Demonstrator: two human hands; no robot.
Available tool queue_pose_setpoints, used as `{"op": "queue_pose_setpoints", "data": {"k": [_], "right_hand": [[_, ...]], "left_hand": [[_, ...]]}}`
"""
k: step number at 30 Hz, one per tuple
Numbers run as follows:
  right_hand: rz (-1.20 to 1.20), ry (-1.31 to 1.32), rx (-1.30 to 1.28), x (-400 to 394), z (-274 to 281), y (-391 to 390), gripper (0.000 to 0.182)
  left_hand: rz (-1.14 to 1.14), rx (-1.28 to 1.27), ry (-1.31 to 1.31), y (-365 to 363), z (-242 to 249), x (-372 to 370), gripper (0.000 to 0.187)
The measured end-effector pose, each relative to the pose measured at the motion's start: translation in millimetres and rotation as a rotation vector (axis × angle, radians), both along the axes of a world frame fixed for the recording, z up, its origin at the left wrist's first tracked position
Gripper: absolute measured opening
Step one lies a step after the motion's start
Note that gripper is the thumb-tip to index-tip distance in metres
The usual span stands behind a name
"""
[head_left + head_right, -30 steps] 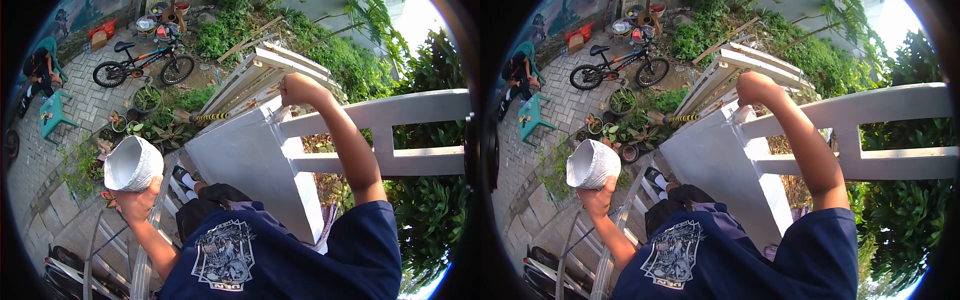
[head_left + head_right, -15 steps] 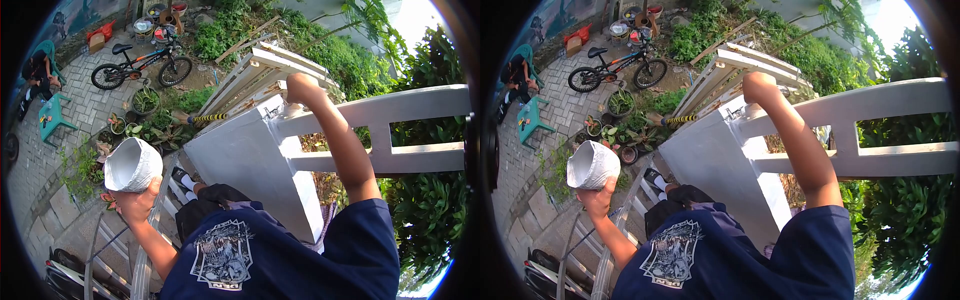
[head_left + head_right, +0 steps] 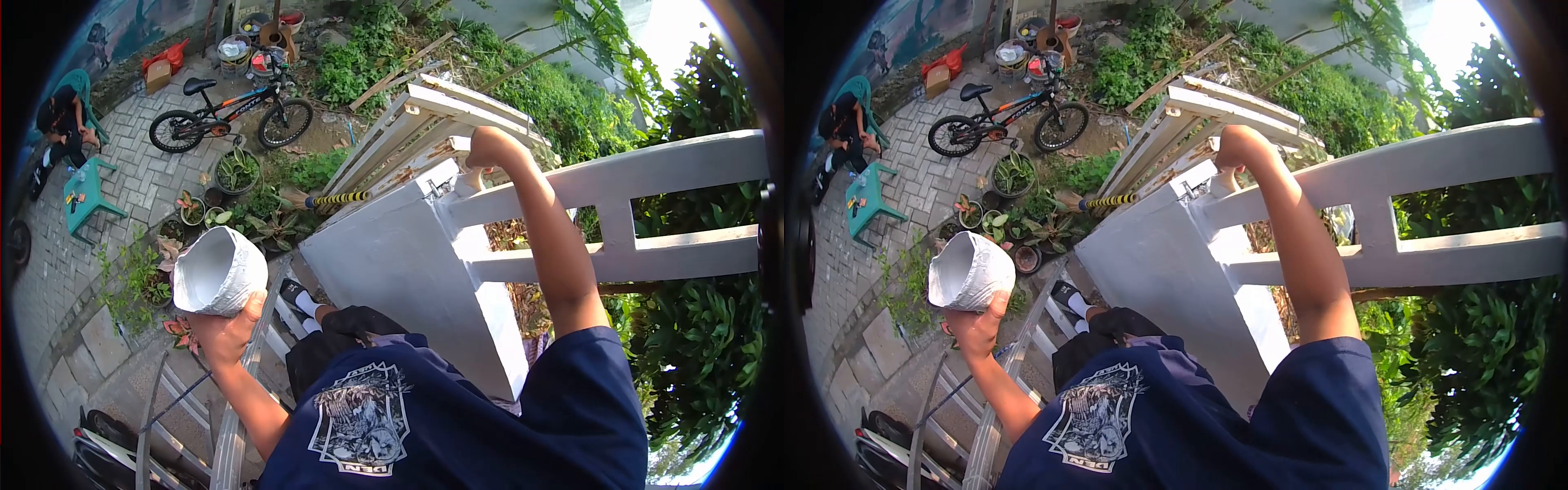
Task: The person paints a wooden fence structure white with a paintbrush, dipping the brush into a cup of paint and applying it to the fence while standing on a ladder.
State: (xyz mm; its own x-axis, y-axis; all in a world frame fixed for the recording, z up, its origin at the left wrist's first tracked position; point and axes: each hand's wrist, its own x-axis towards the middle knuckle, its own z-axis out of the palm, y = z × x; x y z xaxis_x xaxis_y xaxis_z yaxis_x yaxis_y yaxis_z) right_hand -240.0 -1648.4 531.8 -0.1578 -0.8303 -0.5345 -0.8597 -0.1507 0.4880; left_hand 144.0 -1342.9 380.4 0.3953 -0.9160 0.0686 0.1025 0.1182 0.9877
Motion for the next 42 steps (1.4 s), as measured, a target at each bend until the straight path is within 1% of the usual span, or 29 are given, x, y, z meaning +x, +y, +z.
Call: {"op": "queue_pose_setpoints", "data": {"k": [2,4,6,8,9,10,13,15,16,18,19,20,22,24,25,26,28,30,32,34,35,37,38,40,42], "right_hand": [[-0.053,-0.175,-0.062,-17,10,-5,0.020],[-0.105,-0.228,-0.129,-22,21,-6,0.022],[-0.018,-0.151,-0.092,-29,13,-11,0.023],[0.047,-0.063,-0.064,-10,14,4,0.024],[0.037,-0.109,-0.047,-10,6,2,0.022],[0.111,-0.120,-0.083,-8,2,6,0.024],[0.116,-0.213,-0.101,33,22,34,0.024],[0.177,-0.177,-0.080,53,31,48,0.019],[0.174,-0.177,-0.079,56,24,52,0.019],[0.281,-0.023,-0.135,61,9,59,0.014],[0.329,-0.075,-0.060,67,7,66,0.012],[0.401,-0.073,-0.040,69,-3,72,0.011],[0.384,-0.107,-0.038,73,-2,76,0.011],[0.304,-0.185,-0.093,68,15,70,0.011],[0.266,-0.180,-0.109,63,19,66,0.011],[0.282,-0.157,-0.161,63,24,69,0.010],[0.380,-0.073,-0.178,53,9,72,0.008],[0.446,-0.111,-0.085,54,-1,88,0.007],[0.469,-0.140,-0.106,54,8,99,0.009],[0.374,-0.425,-0.240,46,31,110,0.015],[0.373,-0.430,-0.243,46,42,120,0.015],[0.019,-0.811,-0.306,46,58,148,0.026],[-0.059,-1.022,-0.336,43,52,162,0.037],[-0.410,-1.292,-0.151,35,34,185,0.042],[-0.567,-1.880,0.127,32,-25,207,0.043]], "left_hand": [[-0.012,0.014,0.013,1,0,0,0.059],[-0.015,0.034,-0.027,1,-3,1,0.062],[-0.017,0.019,-0.006,-1,-6,-1,0.064],[-0.014,0.004,0.016,0,-5,-1,0.067],[-0.010,-0.004,0.018,0,-4,-2,0.069],[-0.001,-0.012,0.022,0,-3,-3,0.071],[0.031,-0.035,-0.006,-1,-5,-2,0.070],[0.010,-0.004,-0.018,-1,-2,1,0.069],[-0.009,0.022,-0.025,0,0,2,0.068],[-0.006,0.018,-0.032,0,-1,3,0.067],[-0.003,0.014,-0.041,0,-1,3,0.067],[0.000,0.011,-0.039,1,-2,3,0.067],[0.006,0.029,-0.027,3,-5,4,0.067],[0.005,0.030,-0.044,4,-5,5,0.069],[0.000,0.029,-0.059,4,-6,5,0.071],[0.000,0.028,-0.062,3,-8,4,0.071],[0.005,0.028,-0.035,1,-11,4,0.076],[-0.005,0.013,-0.032,1,-11,4,0.078],[-0.010,0.002,-0.030,0,-9,4,0.080],[-0.021,0.019,-0.026,0,-5,3,0.085],[-0.022,0.017,-0.032,0,-2,2,0.085],[-0.027,-0.017,0.045,-1,5,-1,0.091],[-0.026,-0.023,0.035,-1,9,-2,0.091],[-0.045,-0.007,0.034,0,20,-4,0.096],[-0.070,-0.047,0.006,-5,30,-7,0.098]]}}
